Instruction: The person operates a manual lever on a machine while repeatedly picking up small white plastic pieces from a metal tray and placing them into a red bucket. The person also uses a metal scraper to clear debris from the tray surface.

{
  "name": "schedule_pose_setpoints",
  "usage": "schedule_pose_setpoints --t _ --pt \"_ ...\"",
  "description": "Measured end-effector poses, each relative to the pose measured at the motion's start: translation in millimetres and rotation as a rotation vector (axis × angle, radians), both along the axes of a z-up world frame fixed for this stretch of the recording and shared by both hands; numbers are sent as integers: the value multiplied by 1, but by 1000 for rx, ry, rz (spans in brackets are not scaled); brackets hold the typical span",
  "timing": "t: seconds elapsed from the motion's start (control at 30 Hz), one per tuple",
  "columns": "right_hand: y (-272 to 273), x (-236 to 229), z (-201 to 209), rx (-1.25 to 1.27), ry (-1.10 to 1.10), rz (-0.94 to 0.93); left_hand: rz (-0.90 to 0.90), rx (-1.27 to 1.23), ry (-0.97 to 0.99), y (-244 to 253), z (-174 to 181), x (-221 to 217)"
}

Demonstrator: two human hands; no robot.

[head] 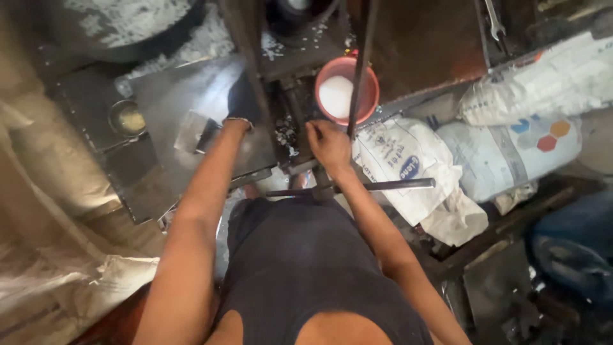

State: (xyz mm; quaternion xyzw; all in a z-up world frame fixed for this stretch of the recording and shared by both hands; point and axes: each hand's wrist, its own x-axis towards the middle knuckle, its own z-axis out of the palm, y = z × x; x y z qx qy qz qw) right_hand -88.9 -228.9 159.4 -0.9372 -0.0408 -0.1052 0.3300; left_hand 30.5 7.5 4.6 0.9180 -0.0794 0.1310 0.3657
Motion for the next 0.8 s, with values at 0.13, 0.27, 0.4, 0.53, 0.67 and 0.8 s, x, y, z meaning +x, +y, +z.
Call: schedule_pose_setpoints --t 0.13,0.27,0.4,0.53,0.67,0.8 --pt "-1 -4 6 31 53 4 93 31 201 -9 30 -18" --pt "-1 -3 11 19 -4 87 213 -24 158 -16 68 -60" --pt "9 -15 21 300 70 181 349 -106 56 -9 93 -120" --pt "37 -41 28 493 286 366 465 -225 236 10 104 -173" --pt "84 -46 12 751 621 547 445 -386 303 35 99 -220" --pt "134 -18 -33 551 635 422 558 -350 150 70 84 -242"
